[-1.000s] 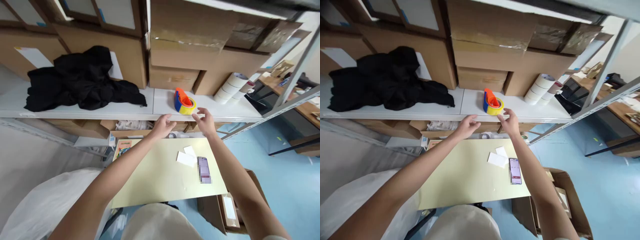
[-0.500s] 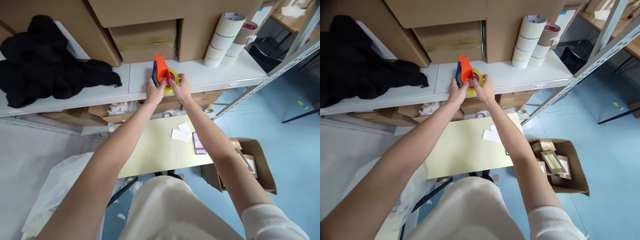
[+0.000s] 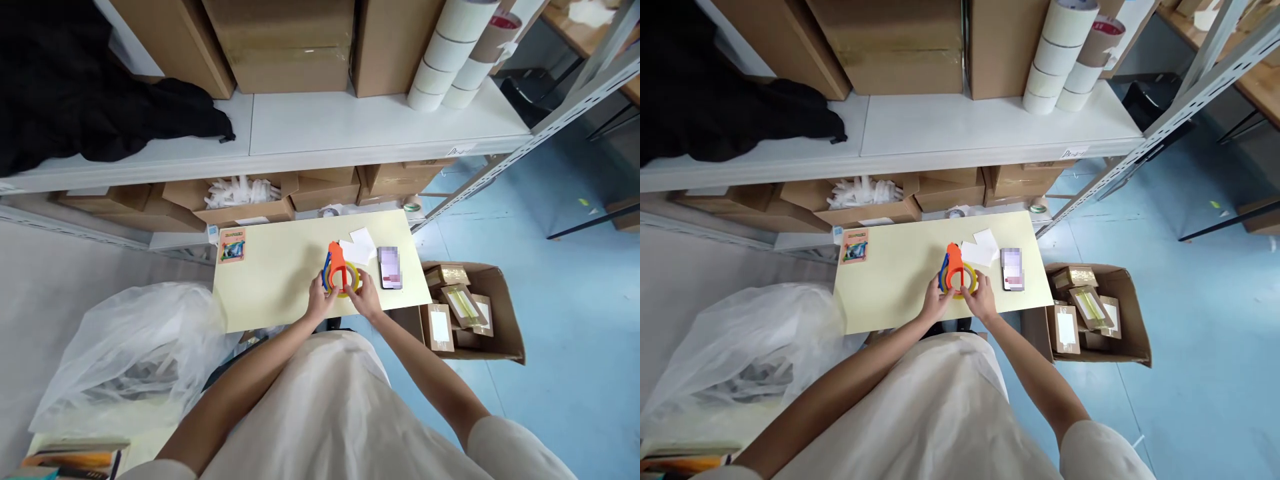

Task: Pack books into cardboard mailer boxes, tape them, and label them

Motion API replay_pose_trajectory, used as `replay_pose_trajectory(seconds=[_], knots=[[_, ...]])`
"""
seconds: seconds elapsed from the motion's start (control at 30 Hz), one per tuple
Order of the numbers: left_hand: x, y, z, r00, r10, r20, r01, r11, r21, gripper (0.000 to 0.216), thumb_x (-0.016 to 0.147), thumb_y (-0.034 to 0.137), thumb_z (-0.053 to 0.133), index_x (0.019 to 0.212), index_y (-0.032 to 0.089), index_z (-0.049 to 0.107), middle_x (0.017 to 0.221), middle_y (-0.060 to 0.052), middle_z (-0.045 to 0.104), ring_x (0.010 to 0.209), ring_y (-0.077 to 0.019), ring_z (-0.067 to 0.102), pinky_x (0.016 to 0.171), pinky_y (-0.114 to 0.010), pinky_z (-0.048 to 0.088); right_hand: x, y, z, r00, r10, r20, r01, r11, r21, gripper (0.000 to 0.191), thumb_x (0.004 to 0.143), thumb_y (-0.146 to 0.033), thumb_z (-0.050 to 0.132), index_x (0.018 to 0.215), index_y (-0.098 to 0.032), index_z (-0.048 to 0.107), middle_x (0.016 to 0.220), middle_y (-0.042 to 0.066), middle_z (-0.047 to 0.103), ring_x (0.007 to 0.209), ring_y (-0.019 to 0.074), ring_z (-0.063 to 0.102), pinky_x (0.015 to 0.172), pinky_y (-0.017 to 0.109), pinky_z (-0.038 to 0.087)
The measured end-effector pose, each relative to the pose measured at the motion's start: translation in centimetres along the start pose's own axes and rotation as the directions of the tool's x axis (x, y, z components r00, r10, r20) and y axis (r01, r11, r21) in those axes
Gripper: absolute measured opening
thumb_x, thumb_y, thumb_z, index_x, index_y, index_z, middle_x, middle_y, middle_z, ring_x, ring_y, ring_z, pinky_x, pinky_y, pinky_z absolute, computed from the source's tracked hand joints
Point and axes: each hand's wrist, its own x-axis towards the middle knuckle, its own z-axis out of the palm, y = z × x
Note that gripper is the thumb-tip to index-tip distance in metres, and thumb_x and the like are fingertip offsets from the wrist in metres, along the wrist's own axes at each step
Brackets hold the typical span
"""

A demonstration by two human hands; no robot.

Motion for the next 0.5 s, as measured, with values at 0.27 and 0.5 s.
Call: replay_pose_trajectory(seconds=[0.27,0.5], knots=[[-0.1,-5.4,1.5,0.986,-0.1,0.13,0.085,0.989,0.119,0.054,0.08,0.032,0.057,0.13,0.017,0.045,0.12,-0.013,0.058,0.113,-0.024,0.054,0.096,-0.04,0.042,-1.8,5.5,2.7,0.989,0.15,0.015,-0.149,0.988,-0.049,0.06,0.08,-0.042,0.057,0.132,-0.016,0.04,0.117,0.016,0.052,0.064,0.0142,0.062,0.074,0.036,0.054],[2.5,-6.5,1.8,0.971,-0.169,0.172,0.161,0.985,0.059,0.05,0.082,0.038,0.055,0.127,0.017,0.049,0.12,-0.012,0.06,0.109,-0.0222,0.057,0.095,-0.037,0.043,0.2,7.2,3.5,0.981,0.191,0.04,-0.191,0.982,-0.008,0.062,0.079,-0.039,0.059,0.132,-0.015,0.041,0.119,0.017,0.052,0.063,0.0134,0.059,0.077,0.037,0.053]])
